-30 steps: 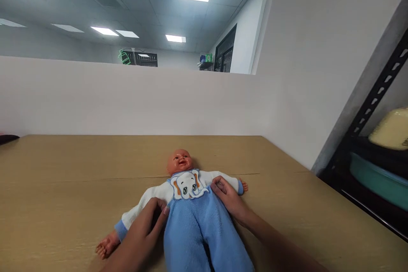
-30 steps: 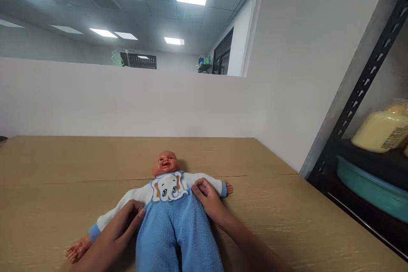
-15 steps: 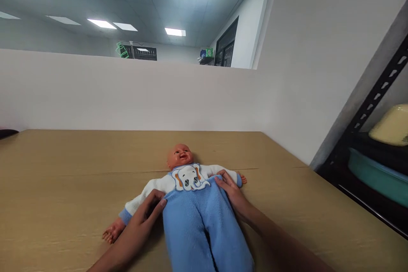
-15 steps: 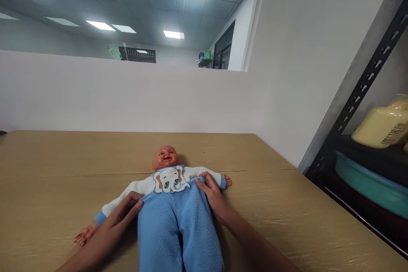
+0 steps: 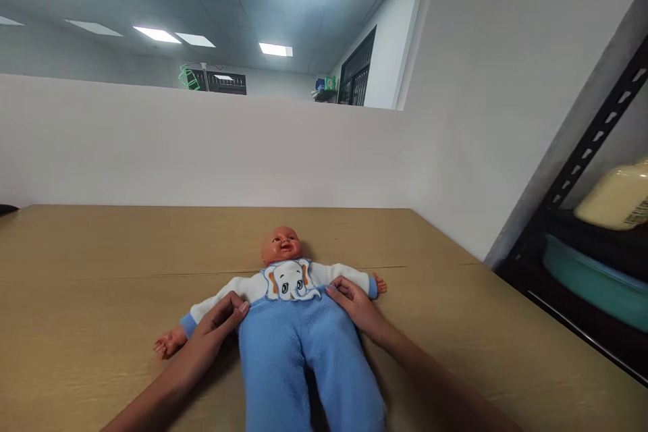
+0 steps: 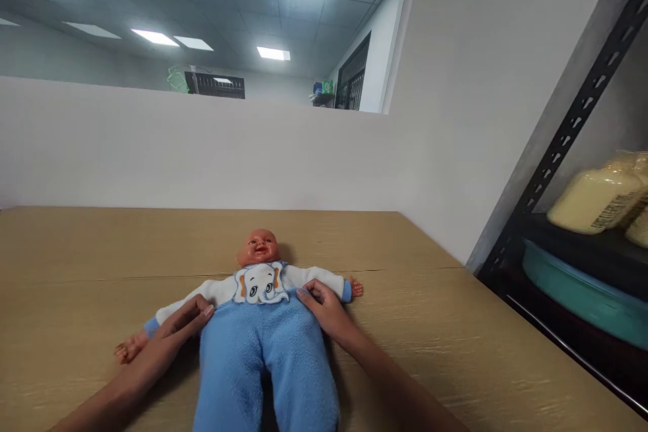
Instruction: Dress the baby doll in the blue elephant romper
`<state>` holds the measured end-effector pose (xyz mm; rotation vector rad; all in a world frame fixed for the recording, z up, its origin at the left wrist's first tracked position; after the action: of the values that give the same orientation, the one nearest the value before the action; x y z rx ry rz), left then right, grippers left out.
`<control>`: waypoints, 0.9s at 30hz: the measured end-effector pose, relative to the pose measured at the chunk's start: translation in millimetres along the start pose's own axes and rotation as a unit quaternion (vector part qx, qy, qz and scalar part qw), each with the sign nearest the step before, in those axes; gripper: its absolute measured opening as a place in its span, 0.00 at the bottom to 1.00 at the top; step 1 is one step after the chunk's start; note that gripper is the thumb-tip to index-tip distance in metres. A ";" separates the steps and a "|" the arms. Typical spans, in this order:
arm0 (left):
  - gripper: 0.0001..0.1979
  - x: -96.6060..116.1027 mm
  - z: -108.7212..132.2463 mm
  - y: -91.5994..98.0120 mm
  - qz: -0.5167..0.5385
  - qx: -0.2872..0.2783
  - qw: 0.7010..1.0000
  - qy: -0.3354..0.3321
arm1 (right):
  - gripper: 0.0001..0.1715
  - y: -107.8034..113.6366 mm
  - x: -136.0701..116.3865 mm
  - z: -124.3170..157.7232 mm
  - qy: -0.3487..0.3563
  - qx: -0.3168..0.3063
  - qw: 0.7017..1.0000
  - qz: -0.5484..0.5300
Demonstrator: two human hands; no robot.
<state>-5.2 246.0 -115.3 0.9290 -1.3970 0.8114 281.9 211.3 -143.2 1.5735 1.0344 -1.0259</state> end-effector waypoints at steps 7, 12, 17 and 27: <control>0.18 -1.9 -3.7 1.5 -0.045 -0.098 0.994 -0.015 | 0.26 2.9 -0.9 8.8 -0.008 0.000 1.000 -0.018; 0.20 -6.0 -6.7 8.5 -0.070 -0.078 0.995 0.000 | 0.28 1.0 5.4 6.9 -0.029 -0.002 0.998 -0.047; 0.21 -13.0 -5.2 13.6 -0.023 -0.022 0.999 0.022 | 0.29 -2.6 9.1 6.3 -0.042 0.001 0.997 -0.065; 0.20 7.6 -14.5 18.6 -0.109 0.042 0.991 -0.062 | 0.30 -4.9 2.3 6.8 -0.004 0.034 0.999 -0.012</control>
<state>-15.4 266.7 -106.0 1.1919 -1.3468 0.6596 277.0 205.9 -148.0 1.6127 1.0247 -1.0936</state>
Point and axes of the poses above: each hand's wrist, its own z-axis away from the middle knuckle, its own y-axis out of the back of the hand, x = y × z, the point moved 10 cm from there along -z, towards the middle knuckle, and after that the axes turned 9 degrees about z, right-handed, at the moved point
